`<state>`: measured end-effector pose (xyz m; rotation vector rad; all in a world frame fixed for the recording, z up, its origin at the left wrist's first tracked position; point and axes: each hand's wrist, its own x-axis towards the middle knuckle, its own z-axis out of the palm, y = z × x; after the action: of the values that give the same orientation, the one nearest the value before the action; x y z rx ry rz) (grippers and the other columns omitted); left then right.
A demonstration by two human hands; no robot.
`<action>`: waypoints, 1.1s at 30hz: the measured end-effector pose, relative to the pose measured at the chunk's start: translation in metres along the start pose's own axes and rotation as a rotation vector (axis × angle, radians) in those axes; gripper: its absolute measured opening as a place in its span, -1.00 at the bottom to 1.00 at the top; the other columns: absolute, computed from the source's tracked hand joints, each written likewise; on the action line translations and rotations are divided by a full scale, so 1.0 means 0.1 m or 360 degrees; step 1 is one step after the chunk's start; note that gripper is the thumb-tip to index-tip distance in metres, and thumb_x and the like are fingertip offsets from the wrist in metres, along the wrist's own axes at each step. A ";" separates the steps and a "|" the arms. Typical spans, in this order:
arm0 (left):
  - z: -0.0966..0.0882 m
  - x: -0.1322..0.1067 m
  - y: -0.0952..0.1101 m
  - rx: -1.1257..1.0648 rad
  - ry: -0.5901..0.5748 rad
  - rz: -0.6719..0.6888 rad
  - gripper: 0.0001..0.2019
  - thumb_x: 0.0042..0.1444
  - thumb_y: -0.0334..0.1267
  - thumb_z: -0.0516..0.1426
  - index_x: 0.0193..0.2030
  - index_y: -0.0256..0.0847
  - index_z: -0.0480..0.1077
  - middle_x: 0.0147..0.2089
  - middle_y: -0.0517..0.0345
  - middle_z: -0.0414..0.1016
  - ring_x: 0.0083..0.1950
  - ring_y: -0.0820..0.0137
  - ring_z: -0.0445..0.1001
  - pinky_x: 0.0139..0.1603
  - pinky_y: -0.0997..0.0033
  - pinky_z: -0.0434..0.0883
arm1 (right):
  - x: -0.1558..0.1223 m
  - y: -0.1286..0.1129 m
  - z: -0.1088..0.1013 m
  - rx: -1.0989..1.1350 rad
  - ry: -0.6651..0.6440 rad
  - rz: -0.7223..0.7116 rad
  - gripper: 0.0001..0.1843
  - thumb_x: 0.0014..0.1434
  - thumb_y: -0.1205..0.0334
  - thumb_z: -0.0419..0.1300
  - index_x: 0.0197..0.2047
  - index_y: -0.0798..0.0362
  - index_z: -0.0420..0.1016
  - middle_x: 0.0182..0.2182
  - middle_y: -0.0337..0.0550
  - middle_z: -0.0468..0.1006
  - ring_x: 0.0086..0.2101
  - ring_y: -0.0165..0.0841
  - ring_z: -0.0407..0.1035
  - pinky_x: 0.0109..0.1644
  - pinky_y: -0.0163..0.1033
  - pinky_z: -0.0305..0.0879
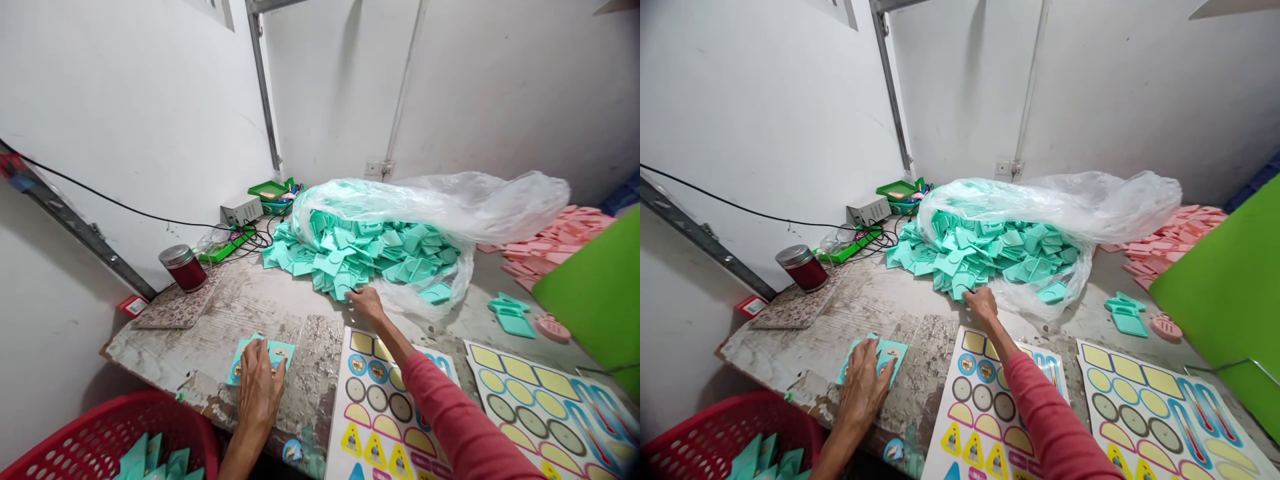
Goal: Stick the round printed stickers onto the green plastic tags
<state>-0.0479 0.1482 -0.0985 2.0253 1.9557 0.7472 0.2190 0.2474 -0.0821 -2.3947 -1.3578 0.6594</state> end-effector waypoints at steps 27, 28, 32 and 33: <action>0.00 -1.17 1.22 -0.2438 -0.2010 -0.1061 -0.77 0.15 -0.19 0.21 -0.15 -0.31 0.47 -0.33 -0.01 0.62 -0.43 0.40 0.58 -0.43 0.51 0.51 | -2.48 1.67 -0.33 0.0171 0.0618 -0.1395 -0.66 0.23 0.37 0.07 0.06 -0.07 0.33 -0.32 -0.17 0.51 -0.30 -0.30 0.38 -0.25 -0.20 0.30; 0.01 -1.22 1.25 -0.2422 -0.1888 -0.1042 -0.78 0.13 -0.18 0.23 -0.15 -0.28 0.44 -0.31 0.00 0.63 -0.42 0.39 0.58 -0.42 0.49 0.51 | -2.46 1.76 -0.34 0.0165 0.0615 -0.1226 -0.65 0.24 0.32 0.09 0.09 -0.07 0.32 -0.23 -0.13 0.52 -0.23 -0.27 0.40 -0.19 -0.18 0.32; 0.15 -1.23 1.41 -0.2263 -0.1586 -0.0928 -0.69 0.04 -0.19 0.28 -0.14 -0.27 0.35 -0.22 -0.07 0.63 -0.40 0.38 0.57 -0.35 0.43 0.51 | -2.23 2.08 -0.39 0.0075 0.0731 -0.0769 -0.81 0.30 0.15 0.05 -0.09 0.02 0.39 -0.21 -0.07 0.53 -0.21 -0.23 0.38 -0.13 -0.11 0.26; 0.19 -1.21 1.45 -0.2243 -0.1571 -0.0890 -0.67 0.04 -0.20 0.28 -0.11 -0.30 0.36 -0.18 -0.09 0.62 -0.37 0.38 0.57 -0.29 0.41 0.51 | -2.16 2.13 -0.40 0.0011 0.0744 -0.0780 -0.82 0.31 0.15 0.04 -0.16 0.03 0.41 -0.26 -0.08 0.54 -0.25 -0.23 0.37 -0.15 -0.10 0.22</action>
<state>0.0890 0.0206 -0.0672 0.6431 0.7924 0.5112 0.2979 -0.0479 -0.0985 -1.9169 -1.6132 -0.0265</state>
